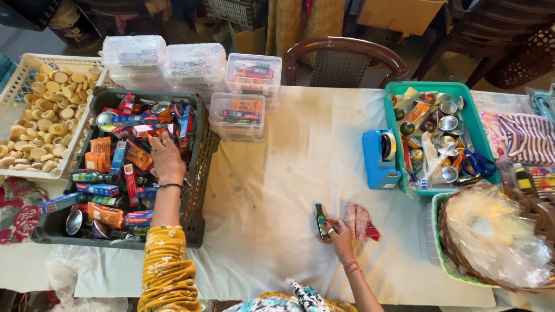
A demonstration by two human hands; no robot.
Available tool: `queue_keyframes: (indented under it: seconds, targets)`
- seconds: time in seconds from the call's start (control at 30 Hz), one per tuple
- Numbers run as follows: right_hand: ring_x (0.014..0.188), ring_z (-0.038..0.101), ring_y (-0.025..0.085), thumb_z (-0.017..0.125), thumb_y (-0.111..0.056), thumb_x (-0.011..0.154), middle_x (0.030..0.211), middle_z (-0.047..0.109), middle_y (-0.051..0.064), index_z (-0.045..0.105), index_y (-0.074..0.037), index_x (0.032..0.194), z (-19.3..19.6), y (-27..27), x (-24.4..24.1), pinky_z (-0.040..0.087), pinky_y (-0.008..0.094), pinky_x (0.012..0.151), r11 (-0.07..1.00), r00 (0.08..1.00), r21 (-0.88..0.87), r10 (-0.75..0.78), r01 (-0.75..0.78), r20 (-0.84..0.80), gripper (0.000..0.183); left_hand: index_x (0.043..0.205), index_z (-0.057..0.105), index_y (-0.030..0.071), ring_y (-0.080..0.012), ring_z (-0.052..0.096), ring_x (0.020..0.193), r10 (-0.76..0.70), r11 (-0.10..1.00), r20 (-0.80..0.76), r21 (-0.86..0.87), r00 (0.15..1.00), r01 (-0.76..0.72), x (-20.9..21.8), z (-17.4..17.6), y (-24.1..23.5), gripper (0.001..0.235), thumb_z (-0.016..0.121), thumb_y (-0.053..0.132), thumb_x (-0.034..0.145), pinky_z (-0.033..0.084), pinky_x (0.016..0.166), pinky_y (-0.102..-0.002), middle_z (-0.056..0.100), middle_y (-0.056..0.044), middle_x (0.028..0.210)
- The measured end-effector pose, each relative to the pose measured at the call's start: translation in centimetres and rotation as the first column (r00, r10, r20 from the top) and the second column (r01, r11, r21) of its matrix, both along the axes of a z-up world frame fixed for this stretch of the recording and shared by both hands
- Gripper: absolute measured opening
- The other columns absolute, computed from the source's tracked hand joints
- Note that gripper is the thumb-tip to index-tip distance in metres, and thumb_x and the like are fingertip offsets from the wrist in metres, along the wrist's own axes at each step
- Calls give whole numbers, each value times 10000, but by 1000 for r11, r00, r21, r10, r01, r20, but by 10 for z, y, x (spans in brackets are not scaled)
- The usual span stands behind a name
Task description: The person places a small plastic container into a larger clear plastic box, then wraps the box in bubble wrap and secures it with tape. They then pick up several small tubes and a red cloth from a basket and place them on the table.
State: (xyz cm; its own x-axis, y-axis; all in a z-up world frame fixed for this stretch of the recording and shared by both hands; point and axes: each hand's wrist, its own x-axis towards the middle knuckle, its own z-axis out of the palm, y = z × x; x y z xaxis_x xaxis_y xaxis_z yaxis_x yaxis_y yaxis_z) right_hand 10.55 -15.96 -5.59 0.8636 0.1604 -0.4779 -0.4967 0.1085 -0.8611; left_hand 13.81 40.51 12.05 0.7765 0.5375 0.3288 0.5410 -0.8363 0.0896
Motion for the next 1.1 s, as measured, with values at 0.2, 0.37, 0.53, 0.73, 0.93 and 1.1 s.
queue_keyframes:
  seconds: [0.2, 0.37, 0.53, 0.73, 0.93, 1.1]
  targets:
    - [669, 750, 234, 660, -151, 945, 1048, 756, 107, 611, -14, 1207, 14, 3, -1, 605, 325, 531, 1000, 1000, -6, 0, 0, 24, 300, 1451, 382, -29, -464, 588, 1176, 221, 891, -264, -338, 939, -304, -2, 37, 7, 907, 823, 186, 688, 542, 910, -494, 457, -267, 1337]
    - [659, 737, 230, 669, -139, 943, 1017, 749, 119, 617, -10, 1185, 23, 8, -2, 596, 321, 518, 998, 1000, -59, -4, 5, 13, 279, 1194, 635, -45, -484, 661, 1037, 290, 779, -142, -539, 946, -320, -36, -64, 100, 530, 720, 437, 989, 488, 840, -499, 664, -322, 1060]
    - [645, 729, 228, 668, -132, 948, 1002, 747, 120, 623, -8, 1169, 21, 10, 0, 577, 314, 495, 998, 999, -49, -32, 33, 35, 258, 1117, 603, 89, -144, 487, 655, 546, 282, 496, -867, 675, 410, -46, 15, 53, 229, 640, 193, 916, 389, 558, -329, 568, -16, 873]
    - [651, 730, 222, 682, -125, 939, 984, 753, 117, 627, -7, 1161, 17, 12, -1, 580, 309, 500, 996, 998, -76, -36, 40, 53, 257, 1098, 634, 51, -277, 603, 768, 151, 810, 598, -531, 787, 248, -30, 8, 36, 167, 727, 167, 1022, 480, 684, -416, 638, -111, 937]
    - [662, 724, 202, 700, -132, 936, 970, 752, 108, 632, -1, 1141, 3, 11, -8, 587, 306, 506, 994, 995, -77, -77, 83, 69, 253, 1275, 615, 10, -452, 566, 1163, -185, 904, 409, -285, 894, 317, -19, -24, 41, 360, 709, 84, 935, 459, 1021, -518, 617, -254, 1224]
    - [661, 723, 197, 699, -143, 931, 956, 753, 104, 630, -10, 1140, 5, 13, -8, 580, 304, 504, 993, 993, -69, -93, 98, 78, 257, 1370, 564, -27, -480, 530, 1210, -291, 908, 312, -209, 905, 364, -12, -27, 38, 568, 759, 129, 860, 404, 1059, -546, 605, -273, 1264]
